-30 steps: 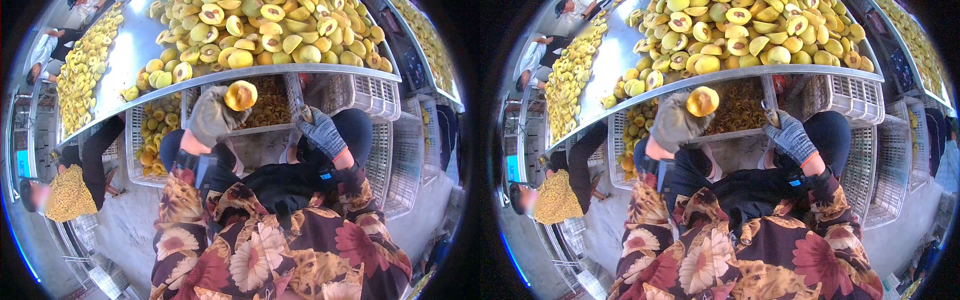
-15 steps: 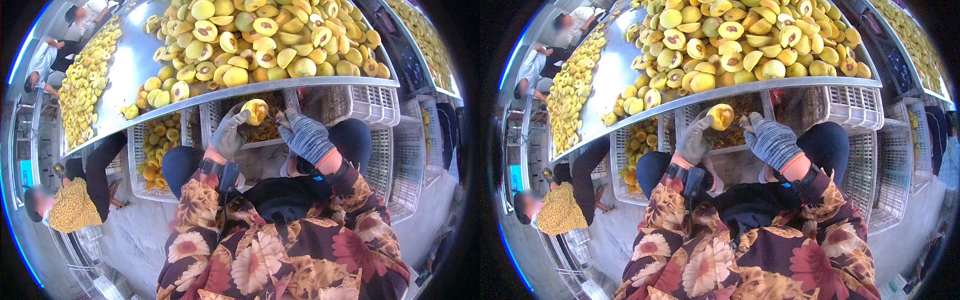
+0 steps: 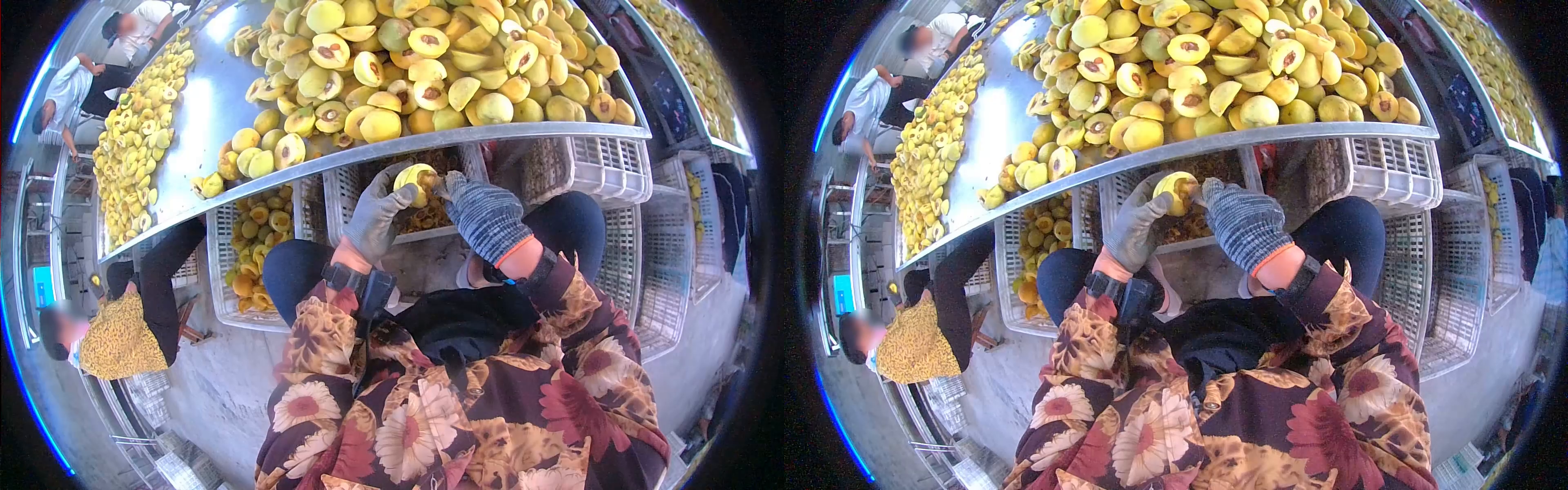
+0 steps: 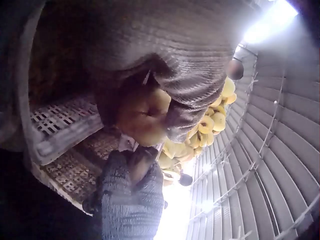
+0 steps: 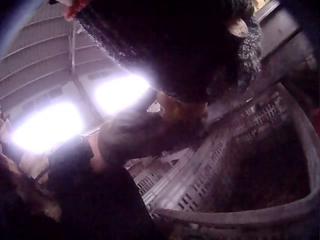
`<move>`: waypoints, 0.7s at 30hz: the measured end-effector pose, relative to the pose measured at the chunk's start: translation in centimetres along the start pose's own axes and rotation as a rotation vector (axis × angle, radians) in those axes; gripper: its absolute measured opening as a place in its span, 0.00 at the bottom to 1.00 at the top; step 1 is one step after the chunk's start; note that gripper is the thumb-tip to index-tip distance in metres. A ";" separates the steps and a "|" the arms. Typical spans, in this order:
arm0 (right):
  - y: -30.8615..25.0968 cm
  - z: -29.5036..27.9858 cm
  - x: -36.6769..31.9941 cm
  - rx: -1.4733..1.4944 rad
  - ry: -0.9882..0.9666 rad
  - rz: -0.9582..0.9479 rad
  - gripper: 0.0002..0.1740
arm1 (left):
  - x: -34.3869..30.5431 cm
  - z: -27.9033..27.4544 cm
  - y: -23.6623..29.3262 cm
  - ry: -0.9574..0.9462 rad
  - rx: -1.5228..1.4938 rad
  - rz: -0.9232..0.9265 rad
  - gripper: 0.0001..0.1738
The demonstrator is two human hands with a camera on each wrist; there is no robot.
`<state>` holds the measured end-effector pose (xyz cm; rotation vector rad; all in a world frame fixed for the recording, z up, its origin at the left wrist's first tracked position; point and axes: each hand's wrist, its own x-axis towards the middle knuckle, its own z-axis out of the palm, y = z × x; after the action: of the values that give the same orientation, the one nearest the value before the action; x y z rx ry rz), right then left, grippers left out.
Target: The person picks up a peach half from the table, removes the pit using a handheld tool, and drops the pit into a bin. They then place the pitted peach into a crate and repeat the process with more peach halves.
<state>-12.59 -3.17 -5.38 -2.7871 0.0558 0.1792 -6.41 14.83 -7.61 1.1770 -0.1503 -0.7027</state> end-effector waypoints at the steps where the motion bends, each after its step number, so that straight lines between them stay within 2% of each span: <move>1: 0.1 0.4 0.1 0.013 0.010 -0.002 0.10 | 0.0 0.0 -0.1 0.015 0.001 0.004 0.35; 8: -0.3 1.0 0.1 -0.022 0.016 0.028 0.08 | -0.3 0.6 0.1 0.194 0.191 0.021 0.30; 11: 0.8 3.0 0.4 -0.008 0.078 -0.016 0.09 | -0.3 0.3 -0.4 0.198 0.242 0.041 0.30; 14: 1.7 3.1 0.0 -0.057 0.074 -0.065 0.10 | 0.1 0.1 -1.0 0.255 0.137 0.058 0.30; 17: 3.8 5.1 0.2 -0.085 -0.059 0.007 0.11 | 0.8 -0.3 -0.3 0.254 -0.042 0.151 0.28; 20: 3.6 4.1 0.7 -0.071 -0.092 0.030 0.12 | 0.3 -1.0 -0.4 0.177 -0.158 0.090 0.26; 21: 3.4 3.8 0.8 -0.028 -0.018 0.005 0.12 | 0.4 -1.1 -0.3 0.192 -0.110 0.051 0.27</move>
<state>-12.46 -5.08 -10.17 -2.8129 0.0561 0.2075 -5.76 15.43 -8.43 1.1243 0.0197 -0.5432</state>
